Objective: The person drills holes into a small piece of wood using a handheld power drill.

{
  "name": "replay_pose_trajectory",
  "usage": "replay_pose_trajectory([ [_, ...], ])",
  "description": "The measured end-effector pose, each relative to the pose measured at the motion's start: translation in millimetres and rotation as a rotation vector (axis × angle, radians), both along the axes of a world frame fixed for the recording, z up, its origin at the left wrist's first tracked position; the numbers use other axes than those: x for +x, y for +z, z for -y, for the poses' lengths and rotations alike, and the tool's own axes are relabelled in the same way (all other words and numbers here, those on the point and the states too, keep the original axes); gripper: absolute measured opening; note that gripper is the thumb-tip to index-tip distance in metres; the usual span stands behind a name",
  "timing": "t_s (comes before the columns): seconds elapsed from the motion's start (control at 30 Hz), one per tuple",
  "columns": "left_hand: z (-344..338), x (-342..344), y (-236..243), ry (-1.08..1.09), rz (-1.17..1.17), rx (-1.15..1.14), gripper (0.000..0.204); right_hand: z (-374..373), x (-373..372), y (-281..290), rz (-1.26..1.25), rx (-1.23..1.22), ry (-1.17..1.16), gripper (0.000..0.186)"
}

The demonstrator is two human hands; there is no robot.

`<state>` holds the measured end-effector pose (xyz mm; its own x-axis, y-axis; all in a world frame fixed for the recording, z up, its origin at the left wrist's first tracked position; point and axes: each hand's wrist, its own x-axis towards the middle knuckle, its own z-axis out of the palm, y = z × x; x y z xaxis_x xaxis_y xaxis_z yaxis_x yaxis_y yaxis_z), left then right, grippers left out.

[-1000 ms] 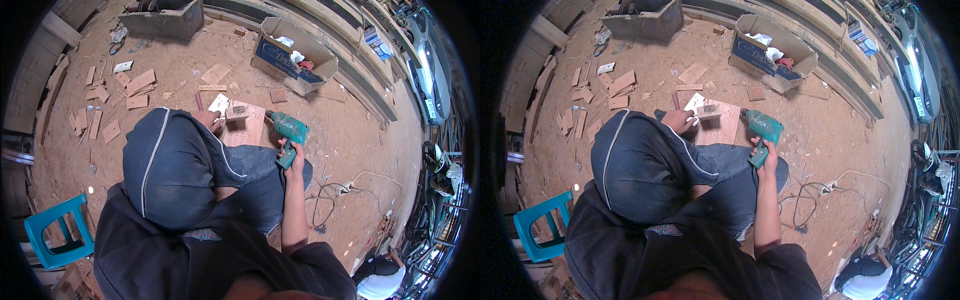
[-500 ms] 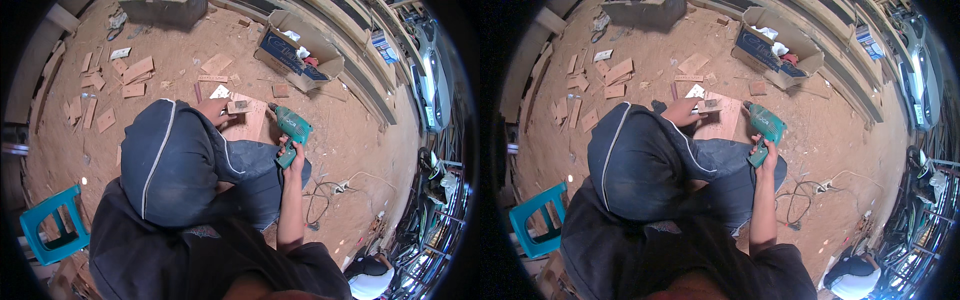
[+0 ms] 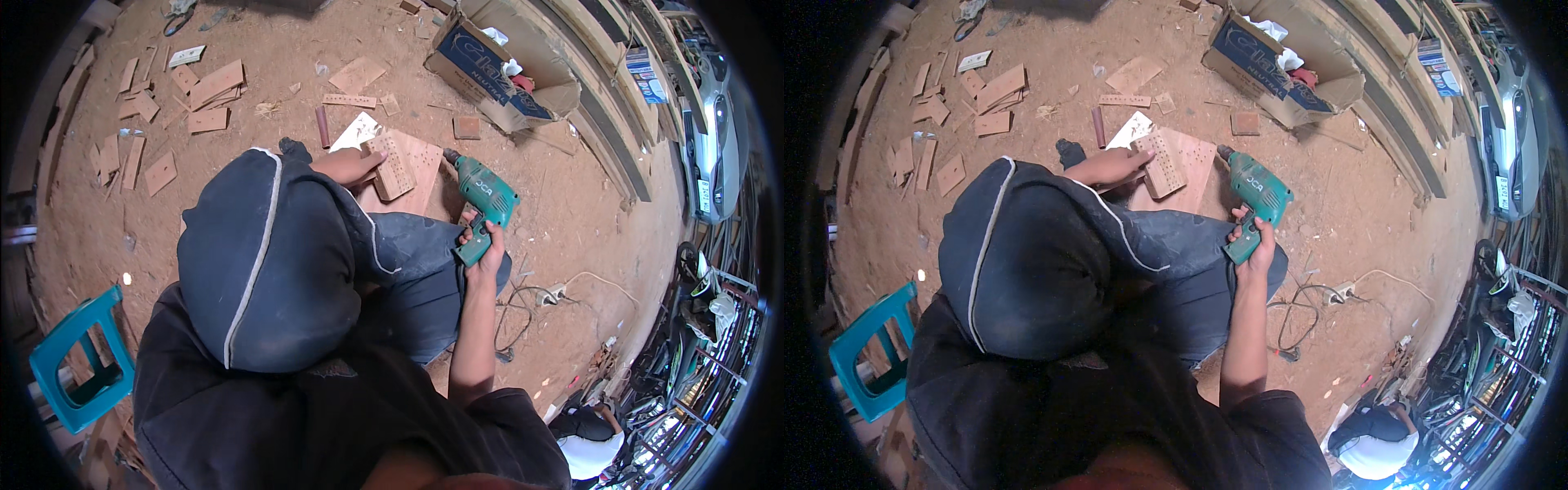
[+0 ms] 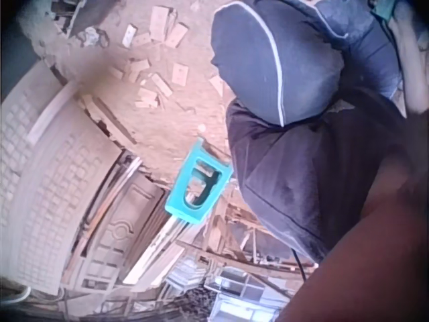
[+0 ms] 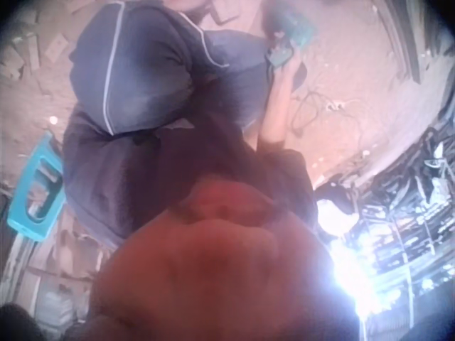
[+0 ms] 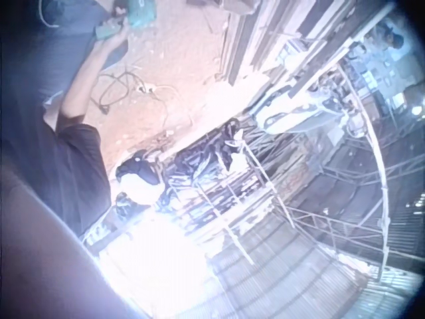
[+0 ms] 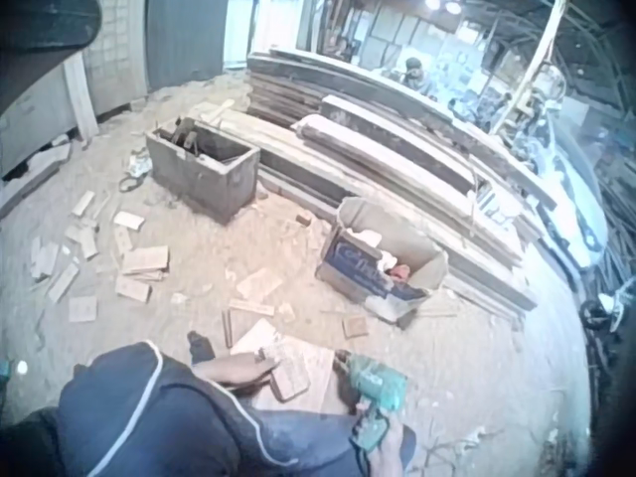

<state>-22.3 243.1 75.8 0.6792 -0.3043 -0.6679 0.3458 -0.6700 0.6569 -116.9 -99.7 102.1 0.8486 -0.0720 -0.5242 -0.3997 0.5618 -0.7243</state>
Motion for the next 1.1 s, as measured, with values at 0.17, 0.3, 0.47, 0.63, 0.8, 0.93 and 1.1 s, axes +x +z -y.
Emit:
replay_pose_trajectory([
  [0.17, -18.2, -8.4, 25.6, -0.103, 0.116, 0.288, 0.080, 2.1, 0.5, -2.6, 0.016, 0.012, 0.003, 0.047],
  [0.3, -38.5, -28.6, -2.6, -0.196, 0.195, 0.142, 0.048, -1.2, 1.5, -1.8, 0.020, 0.025, 0.012, 0.047],
  [0.47, -20.5, -30.1, 11.6, -0.085, 0.160, -0.033, 0.045, 0.0, -2.0, 3.9, 0.017, -0.013, 0.001, 0.047],
  [0.63, -7.3, -20.6, -13.6, -0.071, 0.291, 0.008, 0.049, -3.1, -8.4, 12.9, 0.040, -0.009, -0.012, 0.048],
  [0.8, 14.9, -27.3, -34.7, -0.099, 0.406, 0.059, 0.054, 1.1, -20.2, 27.1, 0.057, -0.072, 0.025, 0.048],
  [0.93, 23.9, -41.1, -51.3, -0.087, 0.380, 0.033, 0.056, 1.2, -30.7, 62.9, 0.071, -0.228, 0.140, 0.050],
  [1.1, 20.3, -41.3, -48.6, -0.152, 0.437, 0.037, 0.058, -0.5, -33.1, 111.0, 0.042, -0.303, 0.216, 0.054],
])
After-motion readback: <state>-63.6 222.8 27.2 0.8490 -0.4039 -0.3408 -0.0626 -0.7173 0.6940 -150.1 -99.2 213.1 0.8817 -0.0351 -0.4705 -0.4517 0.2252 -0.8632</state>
